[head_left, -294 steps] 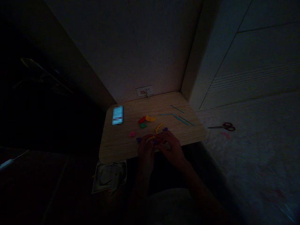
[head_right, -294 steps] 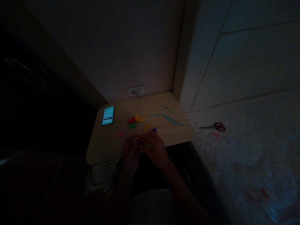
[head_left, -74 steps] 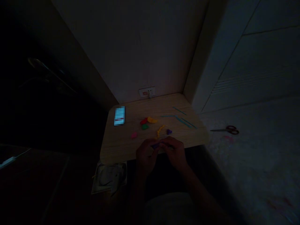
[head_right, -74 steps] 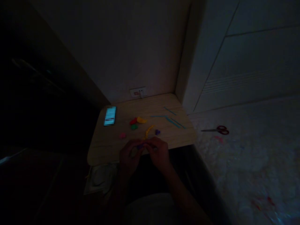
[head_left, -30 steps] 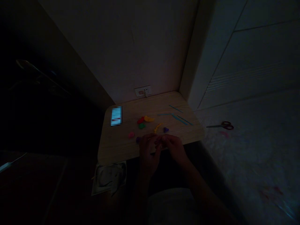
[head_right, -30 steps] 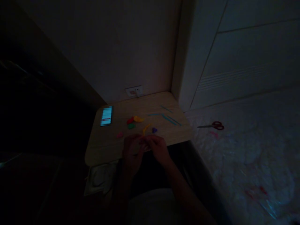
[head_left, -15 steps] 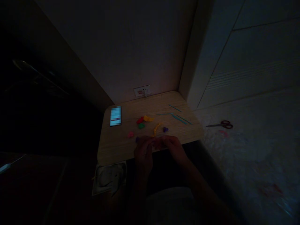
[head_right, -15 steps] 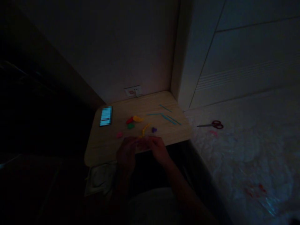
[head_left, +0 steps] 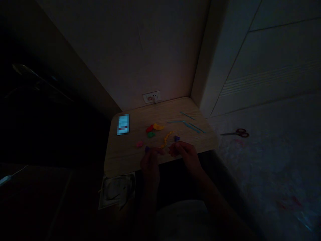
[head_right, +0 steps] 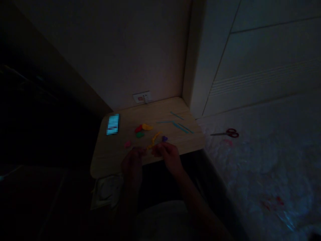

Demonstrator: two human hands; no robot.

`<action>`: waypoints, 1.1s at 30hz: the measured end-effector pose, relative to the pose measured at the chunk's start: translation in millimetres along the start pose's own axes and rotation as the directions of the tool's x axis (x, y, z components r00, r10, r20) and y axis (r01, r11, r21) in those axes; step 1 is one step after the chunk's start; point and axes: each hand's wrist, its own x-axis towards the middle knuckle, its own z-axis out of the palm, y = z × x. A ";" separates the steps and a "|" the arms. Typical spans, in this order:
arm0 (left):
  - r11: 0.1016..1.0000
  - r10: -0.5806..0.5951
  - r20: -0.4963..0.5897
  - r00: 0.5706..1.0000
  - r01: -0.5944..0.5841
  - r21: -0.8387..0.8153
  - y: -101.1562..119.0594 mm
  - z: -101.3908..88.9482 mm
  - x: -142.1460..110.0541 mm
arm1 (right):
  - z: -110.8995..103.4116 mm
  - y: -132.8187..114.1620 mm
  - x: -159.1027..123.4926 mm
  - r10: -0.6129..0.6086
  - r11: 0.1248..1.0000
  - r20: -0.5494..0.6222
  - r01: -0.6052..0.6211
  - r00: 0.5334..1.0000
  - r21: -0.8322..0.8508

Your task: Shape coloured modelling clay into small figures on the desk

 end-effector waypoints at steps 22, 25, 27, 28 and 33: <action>0.941 -0.140 -0.047 0.989 0.118 -0.318 7.3 7.9 -0.9 | -3.3 -2.9 -0.7 -0.007 1.000 -0.058 0.006 0.998 -0.012; 0.928 -0.173 -0.044 0.984 0.148 -0.341 11.4 9.7 -0.8 | -3.6 -3.2 -1.0 -0.005 1.000 -0.050 0.004 0.999 -0.022; 0.923 -0.178 -0.048 0.983 0.150 -0.355 13.4 10.7 -0.4 | -3.8 -3.2 -1.1 -0.002 1.000 -0.054 0.000 0.999 -0.025; 0.924 -0.165 -0.052 0.985 0.136 -0.359 13.7 11.1 -0.2 | -3.9 -3.0 -1.1 -0.001 1.000 -0.053 0.000 0.999 -0.028; 0.936 -0.097 -0.079 0.992 0.064 -0.346 7.6 10.3 0.3 | -3.9 -1.8 -1.3 -0.011 0.999 -0.054 0.010 0.998 -0.031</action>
